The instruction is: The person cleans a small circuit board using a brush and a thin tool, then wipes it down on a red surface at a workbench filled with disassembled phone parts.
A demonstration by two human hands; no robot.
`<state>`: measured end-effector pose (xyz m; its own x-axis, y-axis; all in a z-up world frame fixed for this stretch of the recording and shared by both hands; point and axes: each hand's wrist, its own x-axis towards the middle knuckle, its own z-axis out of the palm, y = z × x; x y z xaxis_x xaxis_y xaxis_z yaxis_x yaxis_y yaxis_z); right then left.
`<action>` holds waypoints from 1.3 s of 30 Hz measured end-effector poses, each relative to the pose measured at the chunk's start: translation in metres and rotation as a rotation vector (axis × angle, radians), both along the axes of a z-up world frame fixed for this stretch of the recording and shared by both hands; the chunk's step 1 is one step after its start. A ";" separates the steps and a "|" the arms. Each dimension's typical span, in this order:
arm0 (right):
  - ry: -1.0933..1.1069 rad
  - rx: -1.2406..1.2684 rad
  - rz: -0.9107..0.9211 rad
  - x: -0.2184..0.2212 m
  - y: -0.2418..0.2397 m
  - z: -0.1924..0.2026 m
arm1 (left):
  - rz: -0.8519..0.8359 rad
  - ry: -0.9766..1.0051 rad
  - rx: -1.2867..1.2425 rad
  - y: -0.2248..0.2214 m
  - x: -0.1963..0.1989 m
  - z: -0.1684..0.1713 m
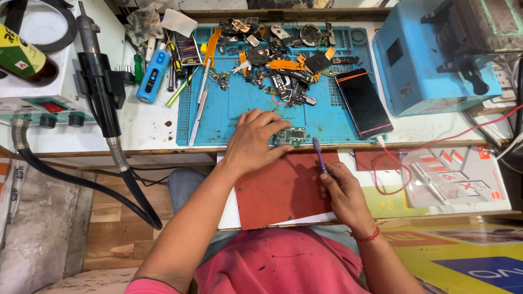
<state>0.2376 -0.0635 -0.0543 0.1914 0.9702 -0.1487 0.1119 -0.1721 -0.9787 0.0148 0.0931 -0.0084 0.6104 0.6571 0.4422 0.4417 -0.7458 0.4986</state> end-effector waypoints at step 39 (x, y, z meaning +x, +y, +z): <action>-1.124 0.060 0.295 -0.048 -0.002 0.041 | 0.293 -0.038 -0.174 -0.109 -0.043 -0.035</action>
<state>0.1898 -0.0660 -0.0133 -0.0487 0.9988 0.0091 0.9502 0.0492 -0.3078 -0.0282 -0.0161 -0.0434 0.3698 0.8696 0.3273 0.6030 -0.4926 0.6275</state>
